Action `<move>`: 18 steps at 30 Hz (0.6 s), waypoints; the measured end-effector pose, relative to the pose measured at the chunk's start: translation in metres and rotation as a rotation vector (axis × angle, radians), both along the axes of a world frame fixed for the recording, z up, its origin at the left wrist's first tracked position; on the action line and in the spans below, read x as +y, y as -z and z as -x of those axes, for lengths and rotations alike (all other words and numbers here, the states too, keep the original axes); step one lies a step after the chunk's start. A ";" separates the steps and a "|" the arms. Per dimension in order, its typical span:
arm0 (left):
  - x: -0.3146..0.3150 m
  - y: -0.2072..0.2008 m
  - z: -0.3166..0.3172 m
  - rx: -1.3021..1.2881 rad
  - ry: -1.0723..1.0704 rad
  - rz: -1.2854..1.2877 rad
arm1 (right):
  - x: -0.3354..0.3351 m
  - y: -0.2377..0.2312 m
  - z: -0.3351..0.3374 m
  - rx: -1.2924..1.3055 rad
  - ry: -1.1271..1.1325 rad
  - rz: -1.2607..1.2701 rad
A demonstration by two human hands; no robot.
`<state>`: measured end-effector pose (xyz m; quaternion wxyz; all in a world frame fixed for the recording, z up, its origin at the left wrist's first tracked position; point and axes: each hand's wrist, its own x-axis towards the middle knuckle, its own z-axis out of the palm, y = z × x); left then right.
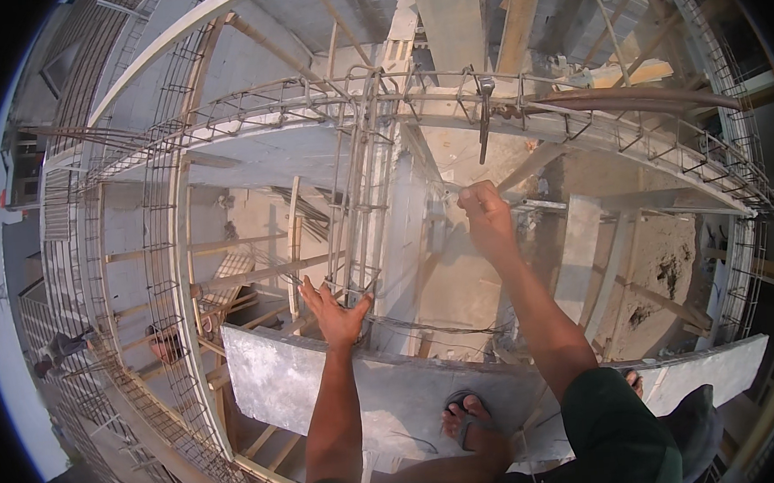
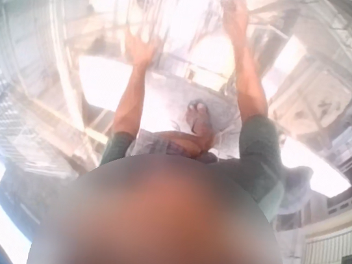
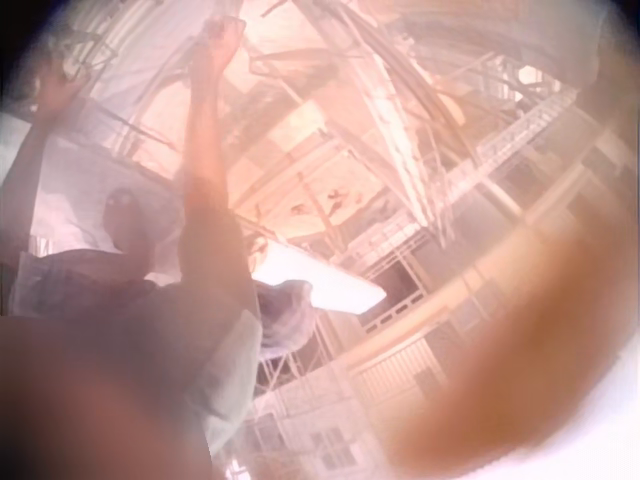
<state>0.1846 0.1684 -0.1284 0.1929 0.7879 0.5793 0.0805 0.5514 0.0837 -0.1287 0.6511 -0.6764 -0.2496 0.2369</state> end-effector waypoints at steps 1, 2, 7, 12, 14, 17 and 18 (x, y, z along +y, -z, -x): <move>0.000 -0.001 -0.001 0.003 0.002 -0.011 | -0.002 -0.003 0.004 0.028 -0.026 0.007; -0.001 -0.003 -0.001 0.000 0.001 -0.012 | -0.007 -0.004 0.007 0.049 -0.019 0.051; 0.000 -0.008 -0.007 0.017 -0.012 0.046 | -0.071 0.024 -0.005 0.073 0.024 0.384; -0.001 -0.009 -0.009 -0.018 -0.015 -0.006 | -0.127 0.046 -0.054 -0.174 -0.127 0.666; -0.001 -0.010 -0.009 -0.031 -0.039 0.012 | -0.126 0.038 -0.077 -0.266 -0.104 0.713; -0.001 -0.012 -0.010 0.001 -0.034 -0.004 | -0.104 0.010 -0.112 -0.330 -0.012 0.613; -0.001 -0.012 -0.010 0.001 -0.039 -0.002 | -0.093 -0.001 -0.122 -0.324 -0.011 0.591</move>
